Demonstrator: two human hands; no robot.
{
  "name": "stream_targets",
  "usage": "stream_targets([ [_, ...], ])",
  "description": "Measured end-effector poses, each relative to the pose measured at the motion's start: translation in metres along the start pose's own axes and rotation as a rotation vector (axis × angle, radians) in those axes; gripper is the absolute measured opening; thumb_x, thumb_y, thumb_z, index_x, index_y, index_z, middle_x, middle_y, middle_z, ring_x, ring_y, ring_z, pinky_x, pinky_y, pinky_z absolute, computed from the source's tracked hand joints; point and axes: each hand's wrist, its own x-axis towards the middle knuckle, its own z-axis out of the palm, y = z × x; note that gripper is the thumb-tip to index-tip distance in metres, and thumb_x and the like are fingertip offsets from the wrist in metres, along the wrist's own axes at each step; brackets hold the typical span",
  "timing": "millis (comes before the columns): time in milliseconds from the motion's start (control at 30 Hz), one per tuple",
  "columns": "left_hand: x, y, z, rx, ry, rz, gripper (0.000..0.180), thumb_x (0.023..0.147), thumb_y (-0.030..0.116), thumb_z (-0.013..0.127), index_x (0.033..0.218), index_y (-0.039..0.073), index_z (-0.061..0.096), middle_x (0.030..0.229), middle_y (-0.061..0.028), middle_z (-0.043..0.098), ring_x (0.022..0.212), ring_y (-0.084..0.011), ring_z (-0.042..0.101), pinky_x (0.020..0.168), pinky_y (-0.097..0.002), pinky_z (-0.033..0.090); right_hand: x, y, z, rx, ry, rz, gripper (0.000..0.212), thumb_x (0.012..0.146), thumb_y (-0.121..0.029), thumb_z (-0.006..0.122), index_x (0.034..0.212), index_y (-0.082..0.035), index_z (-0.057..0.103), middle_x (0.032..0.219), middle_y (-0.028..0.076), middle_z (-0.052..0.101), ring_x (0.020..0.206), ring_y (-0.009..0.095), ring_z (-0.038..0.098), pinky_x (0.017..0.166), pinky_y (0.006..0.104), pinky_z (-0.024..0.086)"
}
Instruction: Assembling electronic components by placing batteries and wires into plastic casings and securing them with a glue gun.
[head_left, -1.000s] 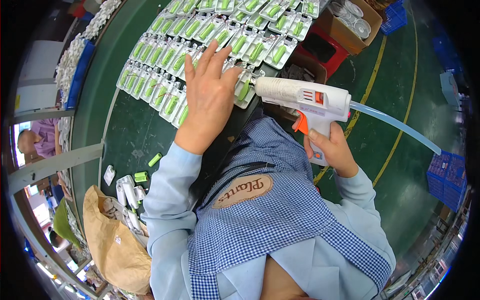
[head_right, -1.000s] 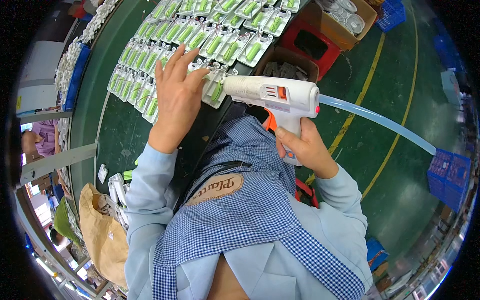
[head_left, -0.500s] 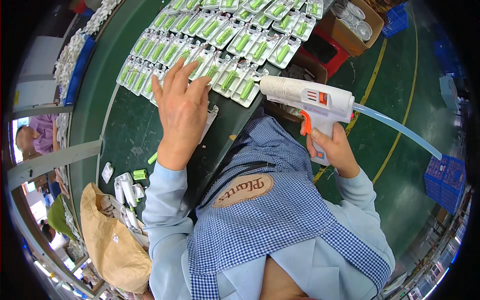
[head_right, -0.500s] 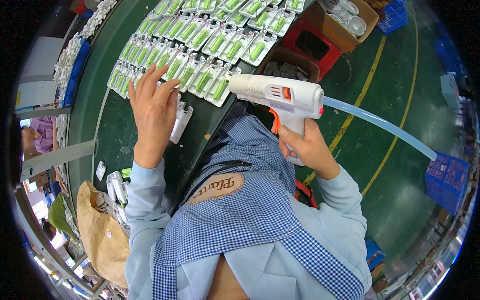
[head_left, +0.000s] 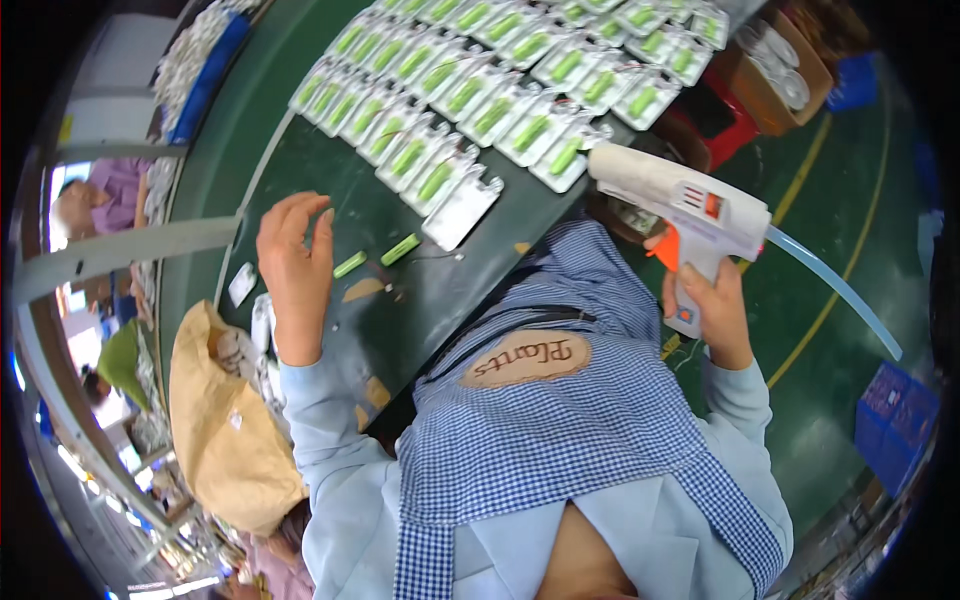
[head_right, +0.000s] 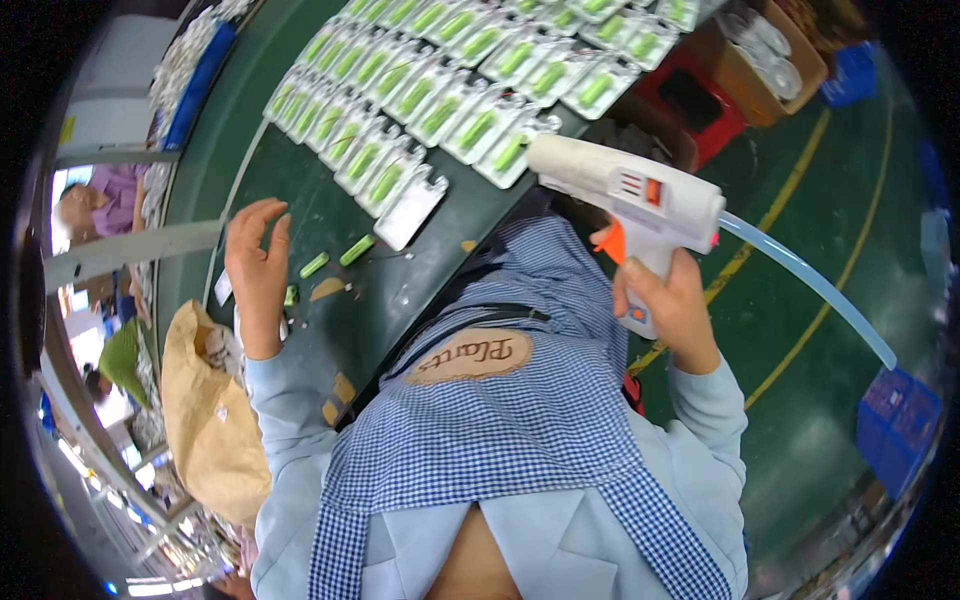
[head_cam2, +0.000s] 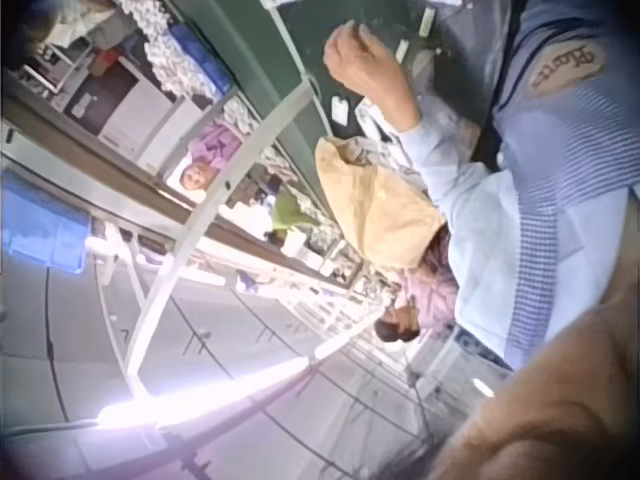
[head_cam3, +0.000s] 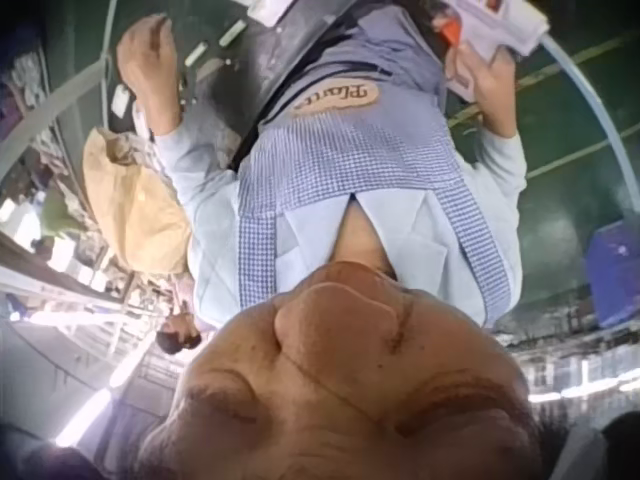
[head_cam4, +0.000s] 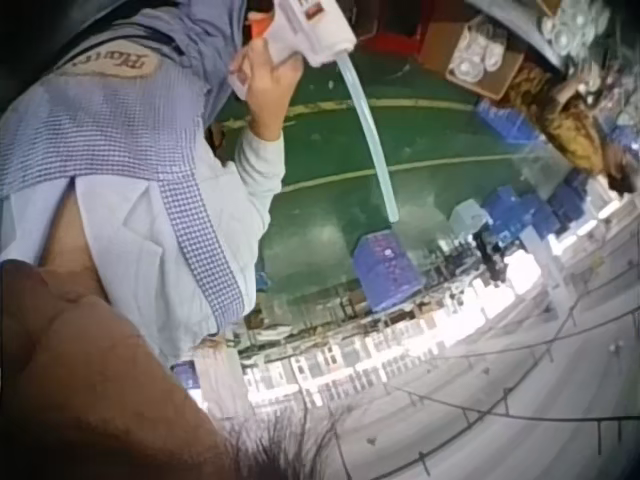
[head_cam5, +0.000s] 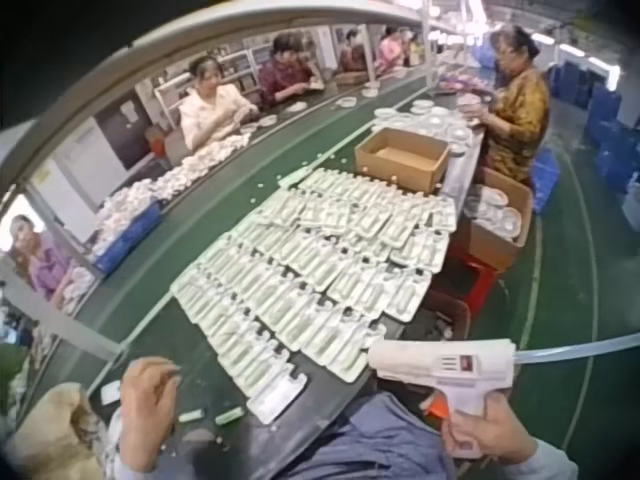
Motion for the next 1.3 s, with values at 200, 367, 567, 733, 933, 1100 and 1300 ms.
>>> stream_targets([
  [200, -0.04, 0.011, -0.005, -0.193, -0.27, -0.116, 0.014, 0.08, 0.003, 0.073, 0.093, -0.001, 0.069, 0.084, -0.0118, 0.066, 0.073, -0.0216, 0.064, 0.064, -0.0307, 0.05, 0.003, 0.001, 0.0, -0.01, -0.011, 0.017, 0.046, 0.093, -0.02, 0.054, 0.128, 0.008, 0.047, 0.117, 0.018, 0.064, 0.057, 0.015, 0.056, 0.054, 0.0271, 0.047],
  [367, -0.044, 0.022, 0.03, -0.041, -0.265, 0.13, 0.025, 0.073, 0.004, 0.073, 0.098, 0.004, 0.069, 0.093, -0.0113, 0.063, 0.087, -0.0314, 0.061, 0.074, -0.0398, 0.051, -0.005, -0.002, 0.011, -0.016, 0.059, -0.034, 0.046, 0.093, -0.022, 0.055, 0.126, 0.009, 0.048, 0.115, 0.019, 0.064, 0.056, 0.015, 0.055, 0.051, 0.0261, 0.045],
  [567, -0.042, 0.012, 0.037, 0.029, -0.259, 0.147, 0.029, 0.074, 0.004, 0.067, 0.104, 0.008, 0.067, 0.085, -0.0105, 0.06, 0.082, -0.0308, 0.06, 0.069, -0.0413, 0.05, -0.016, 0.002, 0.017, -0.003, -0.008, -0.018, 0.051, 0.091, -0.024, 0.059, 0.127, 0.01, 0.046, 0.117, 0.021, 0.062, 0.055, 0.015, 0.055, 0.05, 0.0257, 0.044],
  [733, -0.044, 0.0, 0.03, 0.051, -0.226, 0.118, 0.028, 0.075, 0.005, 0.067, 0.102, 0.012, 0.069, 0.081, -0.0069, 0.058, 0.079, -0.0268, 0.059, 0.067, -0.0391, 0.049, -0.007, -0.005, 0.04, 0.022, -0.198, 0.06, 0.04, 0.092, -0.009, 0.055, 0.127, 0.008, 0.046, 0.109, 0.018, 0.064, 0.063, 0.015, 0.058, 0.057, 0.0287, 0.049],
  [933, -0.042, -0.004, 0.038, 0.046, -0.258, 0.234, 0.016, 0.076, 0.006, 0.068, 0.092, 0.006, 0.067, 0.085, -0.0092, 0.059, 0.078, -0.0297, 0.06, 0.067, -0.0411, 0.05, 0.013, -0.016, 0.07, -0.076, -0.34, 0.141, 0.042, 0.091, -0.009, 0.056, 0.13, 0.004, 0.045, 0.11, 0.011, 0.062, 0.063, 0.01, 0.055, 0.057, 0.0242, 0.047],
  [1100, -0.041, -0.008, 0.042, 0.006, -0.28, 0.204, 0.011, 0.076, 0.005, 0.067, 0.087, 0.005, 0.064, 0.085, -0.0109, 0.059, 0.078, -0.0306, 0.06, 0.067, -0.0422, 0.049, 0.018, -0.019, 0.079, -0.143, -0.383, 0.199, 0.041, 0.091, -0.009, 0.057, 0.129, 0.003, 0.047, 0.109, 0.009, 0.061, 0.063, 0.008, 0.054, 0.056, 0.0233, 0.046],
  [1300, -0.03, -0.011, 0.03, -0.256, -0.299, 0.079, 0.011, 0.079, 0.004, 0.067, 0.089, 0.001, 0.066, 0.083, -0.0136, 0.063, 0.076, -0.031, 0.064, 0.066, -0.0384, 0.051, 0.019, -0.019, 0.079, -0.213, -0.366, 0.159, 0.038, 0.094, -0.01, 0.053, 0.127, 0.006, 0.044, 0.099, 0.012, 0.061, 0.061, 0.012, 0.056, 0.053, 0.0255, 0.046],
])
